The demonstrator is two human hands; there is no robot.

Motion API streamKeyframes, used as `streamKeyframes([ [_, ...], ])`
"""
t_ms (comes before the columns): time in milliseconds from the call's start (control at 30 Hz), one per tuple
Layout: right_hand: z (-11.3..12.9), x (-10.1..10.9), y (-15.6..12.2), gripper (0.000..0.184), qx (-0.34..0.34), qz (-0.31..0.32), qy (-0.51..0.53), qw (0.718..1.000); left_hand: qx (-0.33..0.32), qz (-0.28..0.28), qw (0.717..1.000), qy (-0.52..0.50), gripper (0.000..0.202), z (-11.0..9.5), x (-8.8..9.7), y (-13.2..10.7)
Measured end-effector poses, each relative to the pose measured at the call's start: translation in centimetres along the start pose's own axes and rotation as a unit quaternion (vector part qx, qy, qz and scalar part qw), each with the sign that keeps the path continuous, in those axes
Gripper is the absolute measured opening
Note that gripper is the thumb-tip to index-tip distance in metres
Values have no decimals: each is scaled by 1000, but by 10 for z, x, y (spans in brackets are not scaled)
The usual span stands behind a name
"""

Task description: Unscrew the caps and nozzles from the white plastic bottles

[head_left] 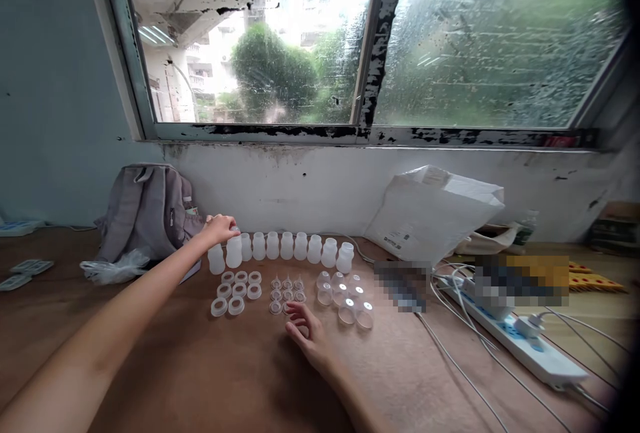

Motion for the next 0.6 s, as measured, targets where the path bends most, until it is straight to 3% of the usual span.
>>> streamKeyframes([
  [300, 3, -2, -1, 28, 2, 8, -25, 1000, 37, 10, 999, 31, 32, 16, -39, 8],
  [600, -1, -3, -1, 29, -6, 6, -23, 1000, 43, 7, 998, 48, 29, 23, -55, 13],
])
Point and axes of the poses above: each hand's wrist, its own y-axis towards the middle knuckle, its own x-axis out of the back of the hand, z = x × y, the point moved 7 cm from there along y, towards the middle knuckle, and after that the axes turned 4 degrees about y, right-handed, at the moved point
